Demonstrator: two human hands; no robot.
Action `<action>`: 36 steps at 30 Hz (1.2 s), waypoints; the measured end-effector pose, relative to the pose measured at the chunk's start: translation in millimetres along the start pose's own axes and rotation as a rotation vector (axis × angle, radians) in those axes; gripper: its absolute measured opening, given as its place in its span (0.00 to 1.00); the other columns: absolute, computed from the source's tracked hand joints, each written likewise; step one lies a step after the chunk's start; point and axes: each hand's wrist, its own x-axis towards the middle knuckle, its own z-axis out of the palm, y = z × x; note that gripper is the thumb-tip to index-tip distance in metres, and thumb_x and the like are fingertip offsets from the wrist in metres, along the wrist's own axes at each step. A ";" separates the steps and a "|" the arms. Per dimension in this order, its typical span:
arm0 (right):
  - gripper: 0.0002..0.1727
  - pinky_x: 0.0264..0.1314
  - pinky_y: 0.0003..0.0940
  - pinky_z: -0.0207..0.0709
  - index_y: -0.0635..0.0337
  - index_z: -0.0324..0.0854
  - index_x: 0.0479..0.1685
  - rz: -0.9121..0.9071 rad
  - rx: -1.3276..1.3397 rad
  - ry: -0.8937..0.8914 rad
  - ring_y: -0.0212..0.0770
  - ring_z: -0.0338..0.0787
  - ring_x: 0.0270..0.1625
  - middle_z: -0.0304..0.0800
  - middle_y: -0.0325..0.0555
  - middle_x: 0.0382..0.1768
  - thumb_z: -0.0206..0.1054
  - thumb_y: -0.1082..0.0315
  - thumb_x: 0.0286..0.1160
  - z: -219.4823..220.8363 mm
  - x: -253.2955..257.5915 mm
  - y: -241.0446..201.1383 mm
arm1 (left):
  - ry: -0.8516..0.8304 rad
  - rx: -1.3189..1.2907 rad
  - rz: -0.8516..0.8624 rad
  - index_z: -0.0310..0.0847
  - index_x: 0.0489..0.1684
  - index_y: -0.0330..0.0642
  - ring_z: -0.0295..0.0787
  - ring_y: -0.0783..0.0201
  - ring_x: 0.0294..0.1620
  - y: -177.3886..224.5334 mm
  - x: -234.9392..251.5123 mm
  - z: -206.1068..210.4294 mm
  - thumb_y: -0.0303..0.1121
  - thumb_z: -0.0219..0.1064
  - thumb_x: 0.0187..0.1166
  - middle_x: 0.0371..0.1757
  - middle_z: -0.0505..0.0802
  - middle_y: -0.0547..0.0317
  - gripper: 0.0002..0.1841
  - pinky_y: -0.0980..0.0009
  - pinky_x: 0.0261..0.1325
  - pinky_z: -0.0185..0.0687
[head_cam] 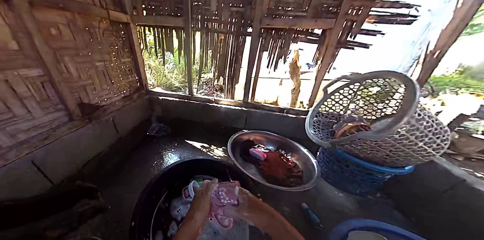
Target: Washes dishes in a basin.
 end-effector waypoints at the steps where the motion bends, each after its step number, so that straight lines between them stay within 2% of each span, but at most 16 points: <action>1: 0.25 0.63 0.32 0.84 0.65 0.77 0.65 -0.021 0.125 0.014 0.31 0.90 0.54 0.90 0.43 0.52 0.74 0.69 0.68 3.1 -1.2 6.1 | -0.010 0.043 0.048 0.75 0.68 0.34 0.89 0.58 0.48 -1.0 -0.6 -1.1 0.47 0.49 0.93 0.50 0.89 0.46 0.24 0.59 0.49 0.87; 6: 0.14 0.56 0.32 0.84 0.69 0.79 0.59 0.018 0.519 0.491 0.34 0.89 0.49 0.89 0.48 0.47 0.58 0.68 0.87 44.5 7.6 -7.2 | 0.159 -0.237 0.288 0.80 0.54 0.29 0.89 0.65 0.44 -6.3 -0.3 7.8 0.32 0.59 0.86 0.43 0.90 0.50 0.13 0.67 0.51 0.87; 9: 0.20 0.62 0.35 0.83 0.69 0.75 0.69 -0.001 0.585 0.532 0.37 0.88 0.57 0.87 0.52 0.56 0.58 0.64 0.88 72.5 -0.8 -14.5 | 0.023 -0.407 0.173 0.80 0.55 0.30 0.92 0.60 0.43 -1.7 4.5 -3.7 0.31 0.51 0.89 0.42 0.92 0.48 0.15 0.63 0.50 0.89; 12: 0.31 0.71 0.33 0.80 0.75 0.77 0.64 -0.233 0.053 0.461 0.37 0.89 0.62 0.90 0.53 0.56 0.79 0.62 0.65 94.9 -20.0 11.0 | -0.200 -0.401 -0.025 0.79 0.50 0.35 0.92 0.62 0.42 5.4 5.8 -18.4 0.34 0.45 0.92 0.38 0.92 0.54 0.16 0.66 0.49 0.90; 13: 0.34 0.78 0.42 0.75 0.78 0.81 0.61 -0.293 -0.280 0.473 0.47 0.87 0.68 0.90 0.60 0.59 0.80 0.57 0.62 97.8 -25.0 22.7 | -0.226 -0.344 -0.061 0.80 0.47 0.36 0.92 0.63 0.41 7.0 5.9 -21.2 0.33 0.46 0.92 0.37 0.92 0.54 0.15 0.66 0.48 0.90; 15: 0.23 0.73 0.57 0.77 0.70 0.90 0.54 -0.370 -0.875 0.490 0.60 0.89 0.67 0.93 0.61 0.57 0.73 0.59 0.66 95.7 -24.4 47.5 | -0.183 -0.166 -0.091 0.83 0.47 0.37 0.91 0.65 0.39 5.9 3.0 -21.8 0.33 0.51 0.91 0.36 0.91 0.57 0.14 0.68 0.46 0.89; 17: 0.17 0.69 0.55 0.81 0.65 0.92 0.52 -0.460 -1.051 0.553 0.58 0.91 0.64 0.95 0.57 0.55 0.72 0.67 0.65 87.7 -12.1 65.2 | -0.108 -0.076 -0.078 0.83 0.49 0.36 0.89 0.66 0.38 3.8 1.7 -18.0 0.36 0.52 0.92 0.36 0.90 0.57 0.15 0.68 0.45 0.87; 19: 0.20 0.71 0.51 0.81 0.72 0.88 0.54 -0.500 -0.732 0.622 0.55 0.90 0.66 0.93 0.60 0.56 0.72 0.69 0.64 82.2 0.5 60.4 | -0.092 -0.112 0.009 0.82 0.52 0.36 0.89 0.67 0.41 5.9 0.7 -13.0 0.39 0.47 0.94 0.39 0.90 0.57 0.18 0.68 0.47 0.87; 21: 0.25 0.72 0.35 0.80 0.78 0.78 0.64 -0.389 -0.032 0.598 0.40 0.88 0.65 0.90 0.58 0.58 0.71 0.70 0.70 78.6 6.0 36.7 | -0.165 -0.194 0.153 0.78 0.61 0.36 0.89 0.65 0.50 6.0 1.3 -11.3 0.40 0.48 0.92 0.49 0.91 0.54 0.19 0.66 0.55 0.87; 23: 0.34 0.64 0.28 0.83 0.74 0.66 0.71 -0.200 0.472 0.544 0.33 0.87 0.60 0.84 0.53 0.59 0.71 0.70 0.64 70.2 -3.0 13.0 | -0.200 -0.251 0.257 0.75 0.65 0.35 0.91 0.63 0.51 1.9 5.3 -7.6 0.39 0.64 0.80 0.51 0.91 0.53 0.21 0.65 0.56 0.89; 24: 0.35 0.63 0.28 0.84 0.74 0.66 0.71 -0.174 0.494 0.551 0.33 0.88 0.59 0.84 0.53 0.58 0.72 0.70 0.61 69.3 -7.1 8.2 | -0.190 -0.248 0.277 0.75 0.65 0.34 0.92 0.64 0.49 1.4 6.6 -4.9 0.38 0.69 0.75 0.49 0.92 0.53 0.23 0.66 0.54 0.90; 27: 0.26 0.74 0.45 0.78 0.82 0.81 0.57 -0.324 -0.248 0.619 0.50 0.89 0.65 0.91 0.65 0.56 0.75 0.71 0.61 79.6 -13.8 27.6 | -0.155 -0.085 0.244 0.77 0.65 0.32 0.90 0.67 0.48 2.5 5.1 -4.4 0.35 0.62 0.82 0.49 0.91 0.55 0.19 0.67 0.55 0.88; 30: 0.16 0.64 0.56 0.84 0.66 0.91 0.50 -0.457 -0.878 0.642 0.58 0.93 0.59 0.95 0.59 0.51 0.74 0.70 0.62 83.5 -9.2 57.9 | -0.142 0.061 0.174 0.80 0.60 0.33 0.90 0.65 0.48 0.4 6.9 -10.4 0.36 0.60 0.85 0.48 0.92 0.54 0.16 0.65 0.54 0.89; 32: 0.19 0.68 0.54 0.82 0.72 0.89 0.52 -0.434 -0.686 0.624 0.57 0.93 0.61 0.94 0.61 0.52 0.74 0.70 0.62 83.1 -11.0 47.2 | -0.122 0.055 0.183 0.80 0.61 0.34 0.91 0.64 0.48 -1.3 7.0 -11.5 0.40 0.58 0.86 0.49 0.92 0.54 0.18 0.64 0.53 0.89; 34: 0.22 0.72 0.37 0.79 0.78 0.81 0.59 -0.327 -0.013 0.540 0.42 0.90 0.62 0.92 0.57 0.54 0.72 0.73 0.66 72.9 -14.1 15.7 | -0.166 -0.068 0.261 0.78 0.66 0.32 0.91 0.60 0.57 -2.9 8.3 -12.0 0.48 0.60 0.82 0.57 0.92 0.51 0.26 0.62 0.60 0.88; 36: 0.16 0.58 0.29 0.86 0.68 0.75 0.59 -0.201 0.739 0.430 0.32 0.91 0.49 0.90 0.45 0.45 0.66 0.78 0.72 60.6 -15.7 -10.8 | -0.229 -0.266 0.341 0.76 0.64 0.32 0.91 0.55 0.61 -2.6 9.1 -5.6 0.60 0.71 0.71 0.58 0.93 0.47 0.37 0.59 0.64 0.88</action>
